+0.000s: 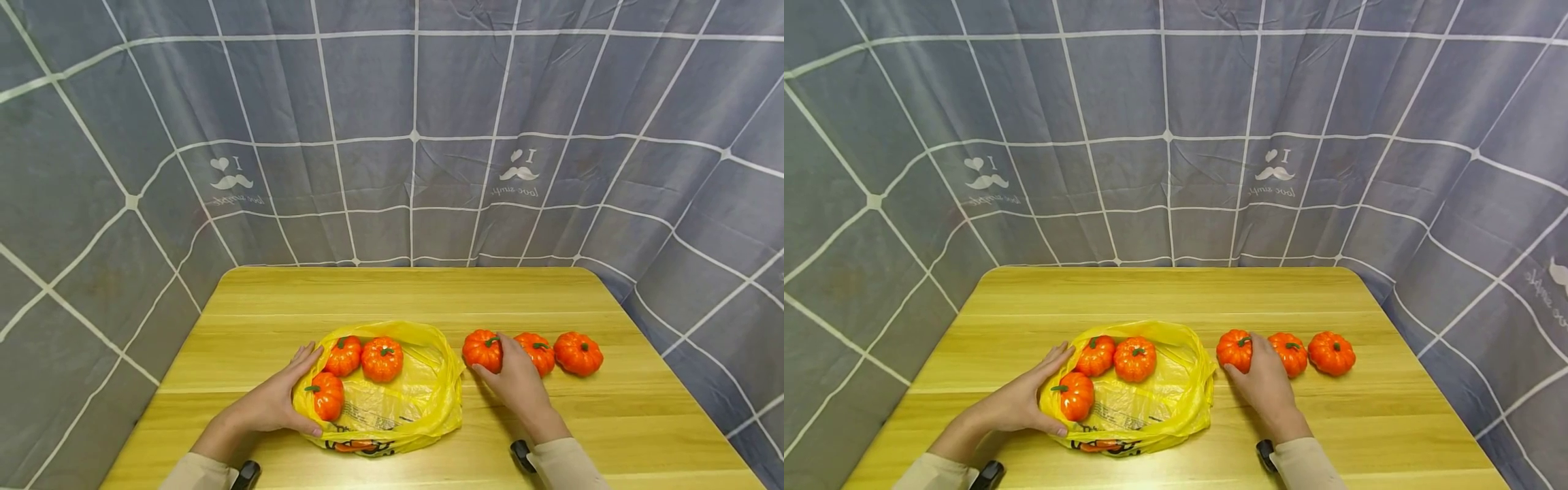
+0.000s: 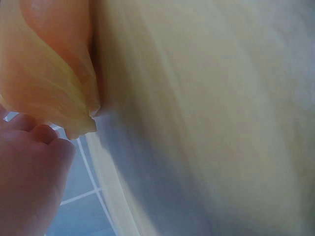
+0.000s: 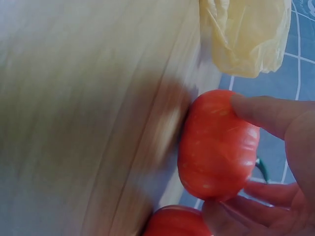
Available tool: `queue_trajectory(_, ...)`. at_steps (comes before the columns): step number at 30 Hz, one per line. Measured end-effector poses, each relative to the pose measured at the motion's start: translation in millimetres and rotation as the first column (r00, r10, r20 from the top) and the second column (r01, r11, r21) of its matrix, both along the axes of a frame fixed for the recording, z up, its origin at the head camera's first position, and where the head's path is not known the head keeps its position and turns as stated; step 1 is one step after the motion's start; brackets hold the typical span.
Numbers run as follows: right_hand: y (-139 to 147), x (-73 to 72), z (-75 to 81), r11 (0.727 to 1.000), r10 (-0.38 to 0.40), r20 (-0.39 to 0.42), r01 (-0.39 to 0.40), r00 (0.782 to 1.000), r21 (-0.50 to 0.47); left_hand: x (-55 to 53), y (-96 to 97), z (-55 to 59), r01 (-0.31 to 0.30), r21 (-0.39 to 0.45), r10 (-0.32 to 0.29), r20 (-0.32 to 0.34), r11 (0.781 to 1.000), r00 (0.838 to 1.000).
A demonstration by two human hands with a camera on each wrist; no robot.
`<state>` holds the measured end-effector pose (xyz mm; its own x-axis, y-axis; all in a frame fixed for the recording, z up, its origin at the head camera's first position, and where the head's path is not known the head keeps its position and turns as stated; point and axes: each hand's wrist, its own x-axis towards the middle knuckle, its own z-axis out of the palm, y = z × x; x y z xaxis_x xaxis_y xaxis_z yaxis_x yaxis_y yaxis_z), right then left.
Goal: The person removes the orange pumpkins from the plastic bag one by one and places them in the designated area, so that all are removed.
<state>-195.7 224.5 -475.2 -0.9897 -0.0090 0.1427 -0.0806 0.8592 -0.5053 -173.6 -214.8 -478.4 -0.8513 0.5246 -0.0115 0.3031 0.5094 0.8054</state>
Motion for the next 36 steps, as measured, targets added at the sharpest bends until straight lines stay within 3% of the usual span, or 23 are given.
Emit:
queue_trajectory(5,1,0.3,2.4,0.999,-0.004,-0.009,0.003,1.000,-0.037,-0.5,-0.6,-0.4,0.002,0.000,-0.002,0.003,1.000,1.000)
queue_trajectory(13,-1,3.5,13.4,0.989,-0.041,-0.096,0.026,0.995,-0.146,-0.3,0.4,-0.1,-0.001,-0.007,0.002,0.006,1.000,1.000)
queue_trajectory(19,-6,6.8,23.6,0.986,-0.045,-0.118,0.025,0.992,-0.163,0.2,1.0,0.3,-0.003,-0.008,0.003,0.012,1.000,1.000)
queue_trajectory(30,-33,9.8,23.0,0.968,0.048,-0.133,-0.079,0.990,-0.239,-0.5,0.6,-1.7,0.003,-0.004,-0.003,0.000,1.000,1.000)
queue_trajectory(36,-51,9.8,18.3,0.935,0.110,-0.129,-0.147,0.986,-0.323,-0.4,0.1,-2.6,0.003,0.002,-0.003,0.002,1.000,1.000)
